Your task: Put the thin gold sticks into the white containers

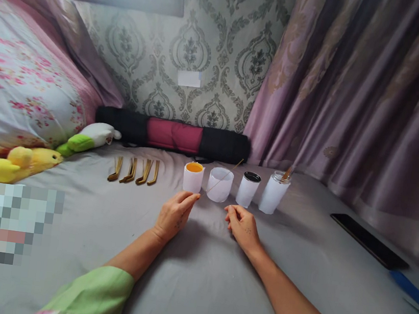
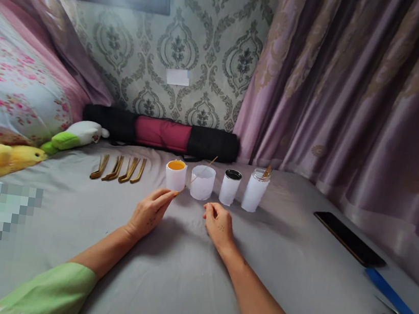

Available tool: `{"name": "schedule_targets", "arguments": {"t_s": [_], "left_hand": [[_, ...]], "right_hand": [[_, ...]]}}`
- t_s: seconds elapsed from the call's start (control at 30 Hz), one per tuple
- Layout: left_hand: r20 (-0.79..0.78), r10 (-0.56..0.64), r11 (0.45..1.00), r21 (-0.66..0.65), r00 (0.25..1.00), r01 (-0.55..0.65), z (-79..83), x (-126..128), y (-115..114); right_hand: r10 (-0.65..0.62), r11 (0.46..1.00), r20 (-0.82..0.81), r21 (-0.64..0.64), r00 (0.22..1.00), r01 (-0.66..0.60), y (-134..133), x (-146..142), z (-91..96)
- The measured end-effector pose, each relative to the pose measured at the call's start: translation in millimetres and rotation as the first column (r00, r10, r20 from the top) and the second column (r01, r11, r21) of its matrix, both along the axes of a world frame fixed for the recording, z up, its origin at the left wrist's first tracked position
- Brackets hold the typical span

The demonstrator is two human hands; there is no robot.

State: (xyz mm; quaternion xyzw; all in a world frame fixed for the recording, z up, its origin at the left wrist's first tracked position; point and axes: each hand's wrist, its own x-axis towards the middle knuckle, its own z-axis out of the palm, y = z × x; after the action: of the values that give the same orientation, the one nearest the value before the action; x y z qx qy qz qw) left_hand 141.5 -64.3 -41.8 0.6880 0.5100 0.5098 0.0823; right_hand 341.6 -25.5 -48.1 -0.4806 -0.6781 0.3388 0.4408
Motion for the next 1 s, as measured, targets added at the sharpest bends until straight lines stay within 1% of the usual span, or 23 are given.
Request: {"name": "schedule_targets", "arguments": {"t_s": [0.17, 0.27, 0.4, 0.53, 0.63, 0.7, 0.83, 1.0], "left_hand": [[-0.069, -0.030, 0.999, 0.011, 0.997, 0.031, 0.2, 0, -1], [-0.210, -0.036, 0.999, 0.004, 0.977, 0.037, -0.2, 0, 0], [-0.415, -0.005, 0.998, 0.055, 0.910, 0.031, -0.7, 0, 0], [-0.548, 0.058, 0.987, 0.157, 0.835, 0.035, -1.1, 0, 1], [-0.611, 0.103, 0.974, 0.221, 0.785, 0.045, -1.8, -1, 2], [-0.644, 0.118, 0.969, 0.241, 0.756, 0.055, -2.3, -1, 3], [-0.689, 0.135, 0.967, 0.247, 0.712, 0.056, -2.6, 0, 3], [-0.731, 0.158, 0.965, 0.256, 0.664, 0.052, -2.1, 1, 3]], "right_hand": [[0.053, 0.998, -0.058, -0.034, 0.997, -0.055, -3, -3, 3.1], [0.070, 0.993, -0.107, -0.085, 0.992, -0.079, -5, -6, 6.7], [0.094, 0.980, -0.205, -0.156, 0.974, -0.127, -8, -9, 10.6], [0.124, 0.966, -0.283, -0.186, 0.951, -0.181, -11, -11, 12.6], [0.138, 0.953, -0.321, -0.213, 0.937, -0.213, -13, -12, 13.3], [0.146, 0.950, -0.334, -0.214, 0.931, -0.226, -13, -12, 13.7], [0.167, 0.946, -0.378, -0.199, 0.911, -0.256, -14, -12, 15.2], [0.140, 0.935, -0.437, -0.237, 0.888, -0.264, -14, -14, 17.5]]}}
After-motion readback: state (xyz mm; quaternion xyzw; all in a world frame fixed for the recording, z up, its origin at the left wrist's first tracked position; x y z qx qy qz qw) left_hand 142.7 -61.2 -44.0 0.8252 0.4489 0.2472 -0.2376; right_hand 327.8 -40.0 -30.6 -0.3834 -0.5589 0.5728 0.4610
